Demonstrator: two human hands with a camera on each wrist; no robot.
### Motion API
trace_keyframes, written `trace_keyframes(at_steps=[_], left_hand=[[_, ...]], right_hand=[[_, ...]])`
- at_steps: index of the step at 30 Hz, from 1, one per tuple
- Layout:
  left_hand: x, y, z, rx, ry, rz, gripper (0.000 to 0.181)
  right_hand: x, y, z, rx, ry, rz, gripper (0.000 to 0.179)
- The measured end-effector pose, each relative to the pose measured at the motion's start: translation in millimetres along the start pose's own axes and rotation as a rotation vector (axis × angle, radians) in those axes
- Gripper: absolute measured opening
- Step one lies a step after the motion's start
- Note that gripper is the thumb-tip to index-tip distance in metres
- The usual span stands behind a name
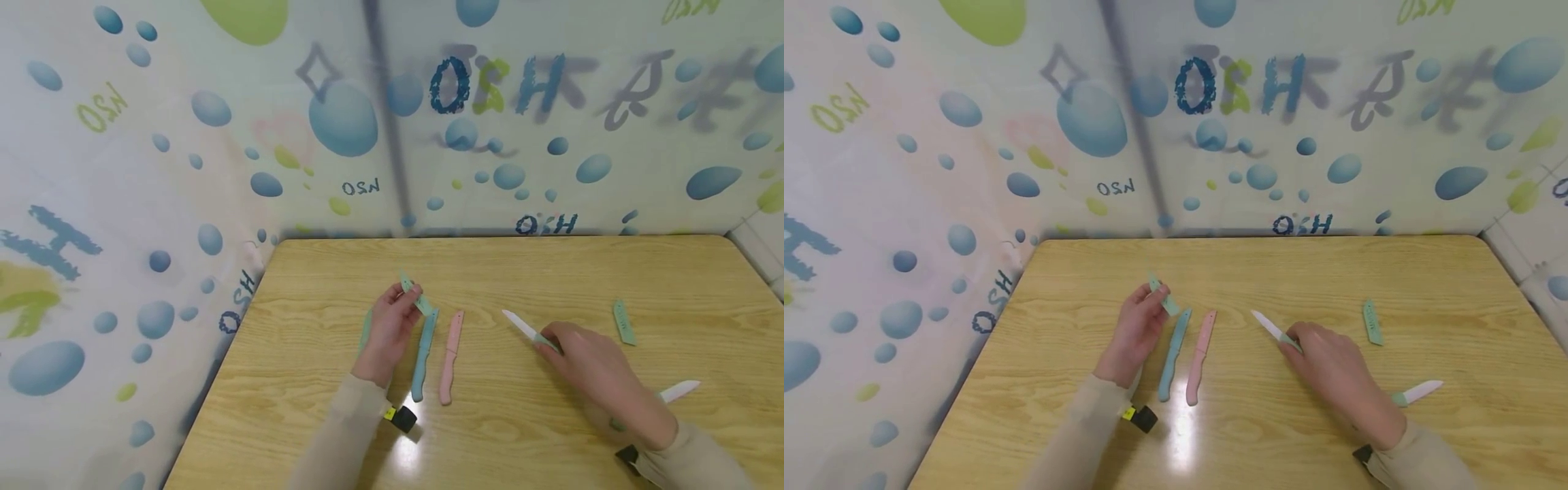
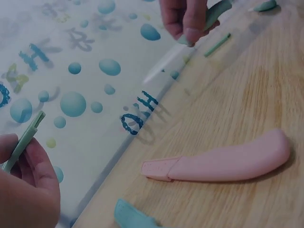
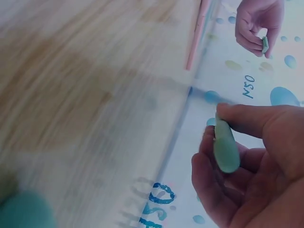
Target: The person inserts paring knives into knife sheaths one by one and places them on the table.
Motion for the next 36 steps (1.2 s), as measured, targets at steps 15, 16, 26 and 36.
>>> trace_keyframes(at_steps=[15,16,26,36], left_hand=[[20.1,9.9,-5.3,0.02,0.068,0.072,0.013],[21.2,10.6,-6.4,0.023,0.082,0.078,0.012],[31.7,15.4,-12.2,0.054,0.155,0.12,0.007],[39.8,16.3,-12.3,0.053,0.174,0.108,0.006]], right_hand=[[24.0,-4.6,2.4,-0.117,-0.128,0.134,0.014],[25.1,-5.2,1.9,-0.123,-0.137,0.136,0.013],[31.2,-10.7,2.4,-0.092,-0.145,0.043,0.033],[43.0,-9.4,-10.2,-0.056,-0.084,0.101,0.016]])
Point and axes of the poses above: each hand's wrist, its own y-axis away from the middle knuckle, its own z-axis out of the back of the hand, x = y × z, the point moved 7 cm from there along -y, towards the middle knuckle, and after that the axes turned 5 degrees about y, right-handed, at the moved point
